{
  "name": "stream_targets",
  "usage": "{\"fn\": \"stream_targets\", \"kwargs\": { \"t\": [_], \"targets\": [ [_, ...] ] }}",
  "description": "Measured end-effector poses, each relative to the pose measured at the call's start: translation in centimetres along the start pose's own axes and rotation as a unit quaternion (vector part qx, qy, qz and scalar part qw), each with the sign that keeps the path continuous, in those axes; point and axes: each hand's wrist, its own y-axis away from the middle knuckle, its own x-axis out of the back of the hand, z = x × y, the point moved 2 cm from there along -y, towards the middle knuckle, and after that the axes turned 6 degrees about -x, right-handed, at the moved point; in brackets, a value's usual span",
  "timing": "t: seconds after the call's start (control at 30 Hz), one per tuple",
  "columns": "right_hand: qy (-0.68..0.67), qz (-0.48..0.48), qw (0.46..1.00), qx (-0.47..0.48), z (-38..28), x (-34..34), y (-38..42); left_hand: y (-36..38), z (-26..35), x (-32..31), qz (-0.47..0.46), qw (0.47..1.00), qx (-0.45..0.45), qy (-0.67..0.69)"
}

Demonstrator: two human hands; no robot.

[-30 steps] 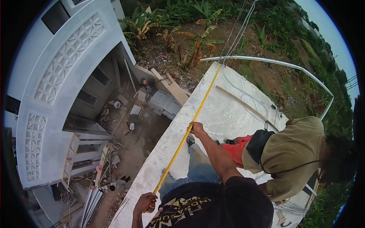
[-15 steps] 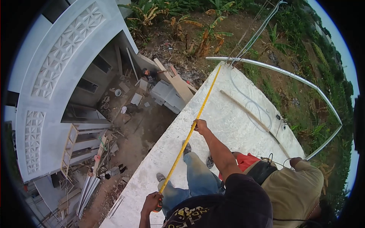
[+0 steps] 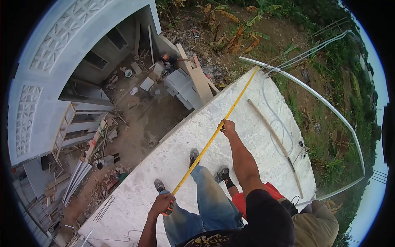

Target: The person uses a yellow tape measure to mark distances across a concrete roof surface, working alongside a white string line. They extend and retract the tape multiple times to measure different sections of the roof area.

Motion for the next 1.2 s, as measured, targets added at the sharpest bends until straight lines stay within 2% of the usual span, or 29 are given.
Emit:
{"fn": "stream_targets", "kwargs": {
  "t": [0.1, 0.13, 0.27, 0.6, 0.73, 0.8, 1.03, 1.2],
  "targets": [
    [0.009, 0.013, 1.0, -0.01, 0.8, 0.6, -0.7, -1.5, -1.4, 0.3, -0.007, 1.0, 0.012, 0.009],
    [0.011, 0.019, 1.0, -0.02, 1.0, 0.6, -0.9, -2.1, -1.9, 0.6, -0.006, 1.0, -0.027, -0.007],
    [-0.009, 0.026, 1.0, -0.014, 2.2, 0.1, -1.7, -2.8, -1.9, 1.6, -0.001, 0.999, 0.033, -0.009],
    [-0.026, -0.001, 0.999, -0.03, 5.7, -1.7, -0.7, -2.0, -3.2, 5.0, 0.027, 0.998, 0.011, -0.051],
    [-0.034, -0.014, 0.999, -0.029, 5.7, -1.5, -1.0, -2.1, -3.2, 5.0, 0.03, 0.998, 0.027, -0.058],
    [-0.038, -0.023, 0.999, -0.024, 5.2, -1.5, -1.3, -2.5, -3.5, 4.7, 0.035, 0.998, -0.011, -0.056],
    [-0.062, -0.021, 0.998, -0.014, 4.0, -1.7, -1.9, -4.1, -4.8, 3.3, 0.046, 0.999, -0.016, -0.019],
    [-0.062, -0.022, 0.998, -0.013, 4.2, -2.0, -1.9, -5.0, -5.2, 4.5, 0.054, 0.997, -0.029, -0.038]
  ]
}}
